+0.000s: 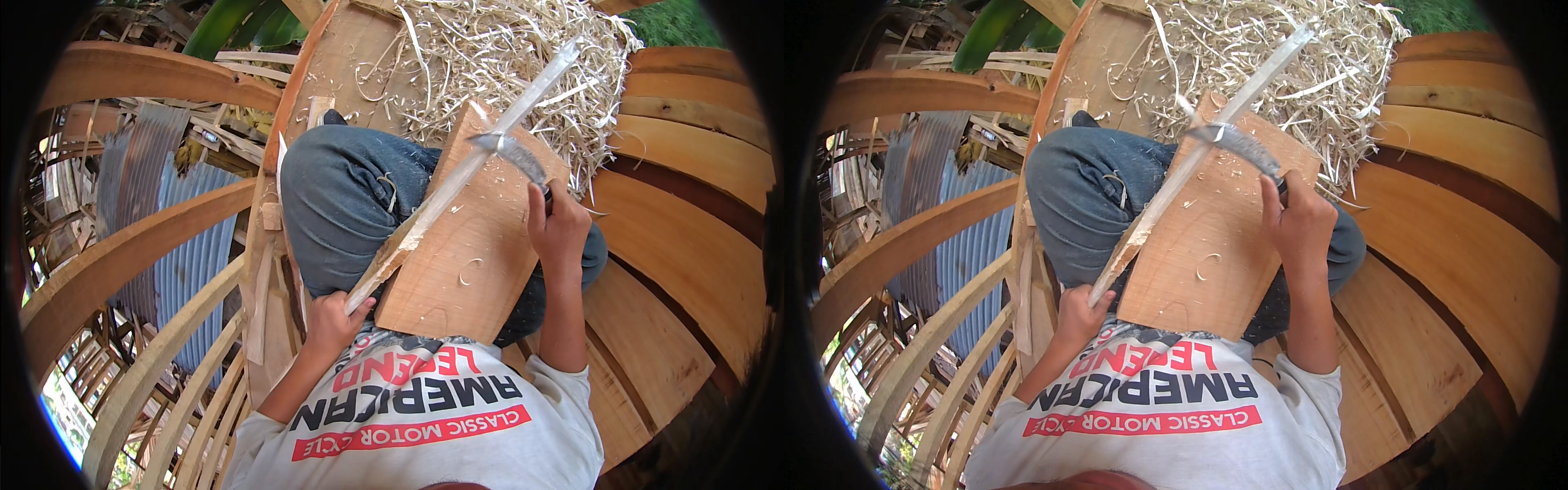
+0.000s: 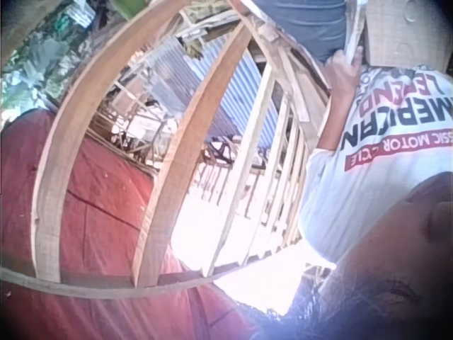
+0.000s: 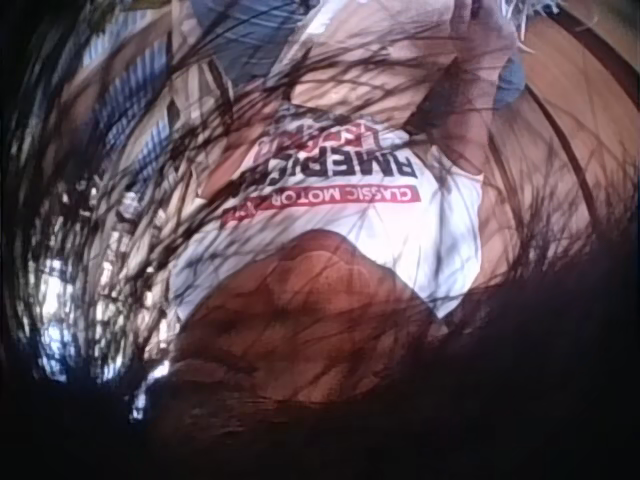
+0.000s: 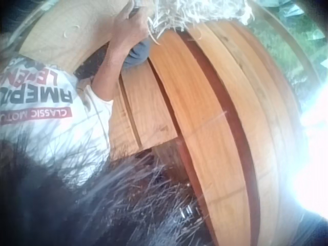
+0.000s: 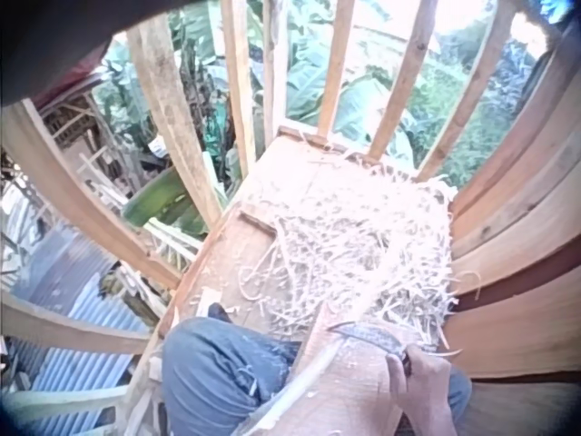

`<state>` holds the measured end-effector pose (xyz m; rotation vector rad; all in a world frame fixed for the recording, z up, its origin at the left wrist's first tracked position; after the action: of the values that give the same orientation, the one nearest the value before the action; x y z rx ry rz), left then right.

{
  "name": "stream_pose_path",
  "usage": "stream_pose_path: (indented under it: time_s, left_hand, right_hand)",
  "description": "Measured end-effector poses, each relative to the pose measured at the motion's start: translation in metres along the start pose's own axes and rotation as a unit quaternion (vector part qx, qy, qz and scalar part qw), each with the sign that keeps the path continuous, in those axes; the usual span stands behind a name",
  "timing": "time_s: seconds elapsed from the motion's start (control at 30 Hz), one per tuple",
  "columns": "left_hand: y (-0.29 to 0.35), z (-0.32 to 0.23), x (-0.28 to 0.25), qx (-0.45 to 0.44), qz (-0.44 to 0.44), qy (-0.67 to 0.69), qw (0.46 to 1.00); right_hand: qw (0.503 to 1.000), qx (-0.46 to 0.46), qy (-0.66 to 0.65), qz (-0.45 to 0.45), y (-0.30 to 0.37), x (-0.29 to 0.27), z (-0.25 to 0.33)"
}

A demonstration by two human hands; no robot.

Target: The person sits cross-legged and uses a curved knife to shave thin strips from a long piece of wood held against their leg. Wood shavings accumulate on the wooden platform beneath the work area.

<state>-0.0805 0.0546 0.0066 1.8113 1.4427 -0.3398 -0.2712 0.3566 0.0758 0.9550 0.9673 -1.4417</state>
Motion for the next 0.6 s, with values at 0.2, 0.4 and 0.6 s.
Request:
stream_pose_path:
  time_s: [0.2,0.4,0.6]
  left_hand:
    - [0.002,0.004,0.002,0.028,-0.002,-0.003,1.000]
    - [0.004,0.006,0.002,0.014,0.011,-0.008,1.000]
    - [0.003,0.009,0.003,0.010,0.020,-0.017,1.000]
  right_hand:
    - [0.986,0.139,-0.078,-0.056,-0.044,-0.019,-0.067]
    - [0.991,0.084,-0.105,0.011,0.000,-0.019,-0.037]
    - [0.989,0.004,-0.085,0.118,0.038,0.006,0.019]
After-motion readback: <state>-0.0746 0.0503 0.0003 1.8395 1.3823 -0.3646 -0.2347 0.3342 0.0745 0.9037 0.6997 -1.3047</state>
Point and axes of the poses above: each hand's wrist, its own y-axis away from the middle knuckle, its own x-axis out of the palm, z = x × y, the point moved 7 cm from there along -y, towards the middle knuckle, and after that the axes turned 8 degrees about x, right-handed, at the moved point
